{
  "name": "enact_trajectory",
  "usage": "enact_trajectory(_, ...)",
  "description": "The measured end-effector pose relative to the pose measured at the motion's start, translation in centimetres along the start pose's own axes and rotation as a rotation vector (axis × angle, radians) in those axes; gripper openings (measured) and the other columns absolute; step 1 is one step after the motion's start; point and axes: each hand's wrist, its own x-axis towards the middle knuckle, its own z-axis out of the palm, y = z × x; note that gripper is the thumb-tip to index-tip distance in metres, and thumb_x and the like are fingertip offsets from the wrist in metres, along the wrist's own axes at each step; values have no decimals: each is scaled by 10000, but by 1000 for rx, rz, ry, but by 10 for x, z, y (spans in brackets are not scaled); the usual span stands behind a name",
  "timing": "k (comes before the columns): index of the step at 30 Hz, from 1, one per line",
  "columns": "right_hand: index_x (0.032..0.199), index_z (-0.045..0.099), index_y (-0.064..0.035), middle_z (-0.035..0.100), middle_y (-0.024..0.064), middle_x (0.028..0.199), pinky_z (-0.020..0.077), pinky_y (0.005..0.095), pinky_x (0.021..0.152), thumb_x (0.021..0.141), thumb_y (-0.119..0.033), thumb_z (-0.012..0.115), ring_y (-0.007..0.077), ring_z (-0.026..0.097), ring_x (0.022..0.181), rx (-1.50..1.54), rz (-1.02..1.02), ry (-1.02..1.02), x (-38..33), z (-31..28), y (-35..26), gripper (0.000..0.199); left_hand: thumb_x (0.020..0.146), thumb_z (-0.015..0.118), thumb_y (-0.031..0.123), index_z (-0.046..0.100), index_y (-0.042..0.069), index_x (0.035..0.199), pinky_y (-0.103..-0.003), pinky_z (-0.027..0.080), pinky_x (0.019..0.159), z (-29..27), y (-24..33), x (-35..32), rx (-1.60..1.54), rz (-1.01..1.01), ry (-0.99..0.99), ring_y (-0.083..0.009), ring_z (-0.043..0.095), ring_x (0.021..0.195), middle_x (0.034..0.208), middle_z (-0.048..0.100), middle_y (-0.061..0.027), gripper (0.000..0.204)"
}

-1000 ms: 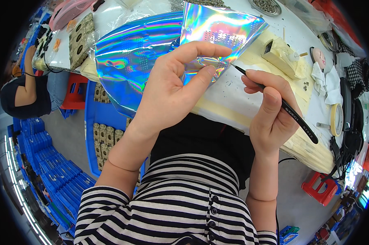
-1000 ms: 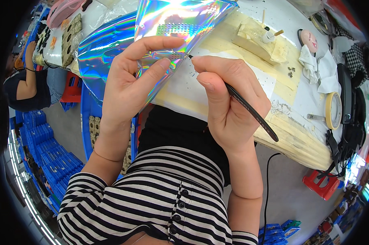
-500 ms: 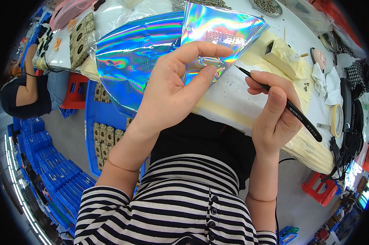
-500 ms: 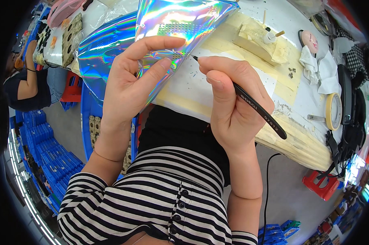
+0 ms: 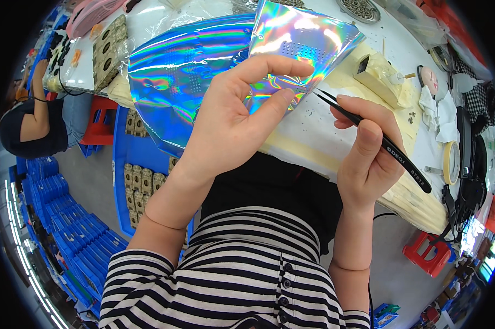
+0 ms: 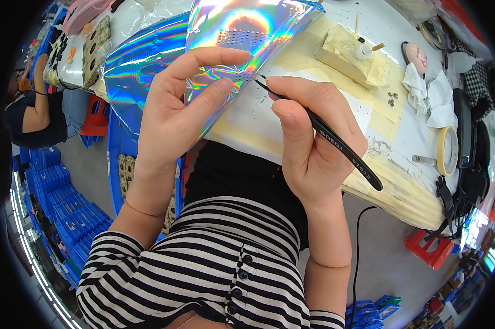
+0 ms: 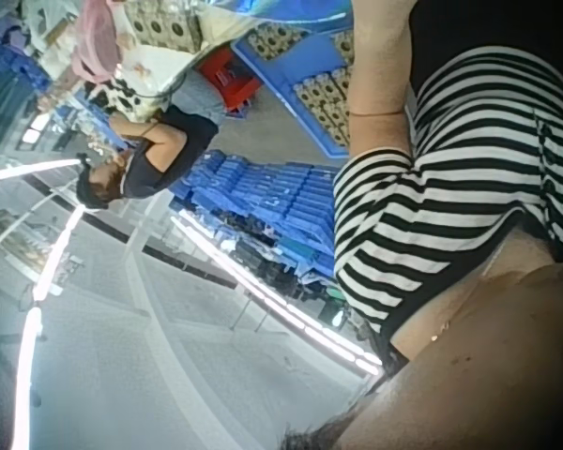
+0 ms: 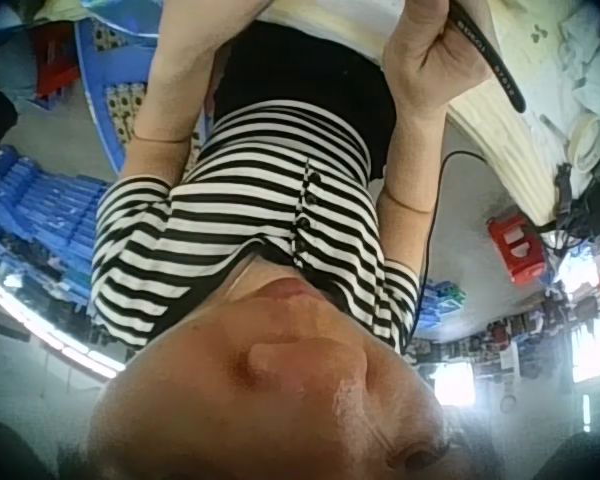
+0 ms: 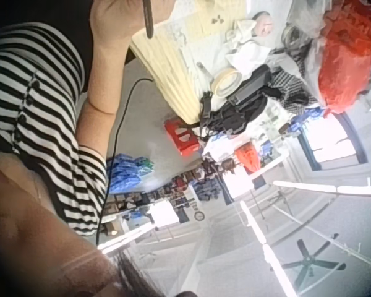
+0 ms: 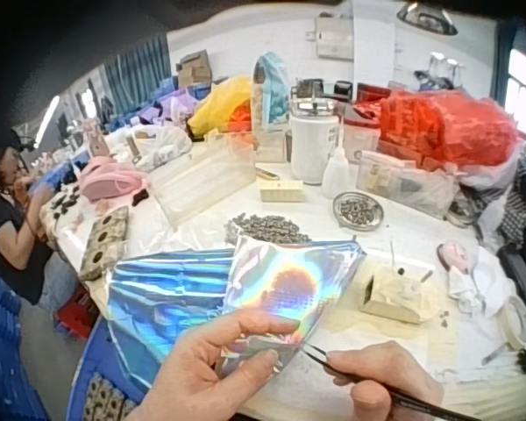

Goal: The person uses tweezers to pick up and place small metal tracks onto a scale model tank, then uses the tweezers to apply decorative stickers or decals from a holographic sheet onto the tank parts.

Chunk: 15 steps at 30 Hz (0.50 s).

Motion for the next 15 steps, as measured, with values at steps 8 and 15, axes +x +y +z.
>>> enact_trajectory(8, 909, 679, 19, 688, 92, 817, 478, 255, 617, 949, -230, 630, 171, 611, 674, -2, -26, 6, 0, 1, 0, 257, 912, 573, 15, 622, -11, 1186, -217, 503, 804, 0, -2, 2, 41, 72, -19, -84, 618, 947, 1062, 670, -62, 280)
enact_trajectory(15, 900, 675, 21, 687, 91, 810, 475, 256, 612, 944, -229, 638, 175, 607, 665, -11, -37, 20, -1, 1, 0, 256, 910, 583, 22, 626, -10, 1182, -218, 503, 799, -1, -1, 0, 16, 25, -16, -82, 619, 929, 1046, 673, -57, 277)
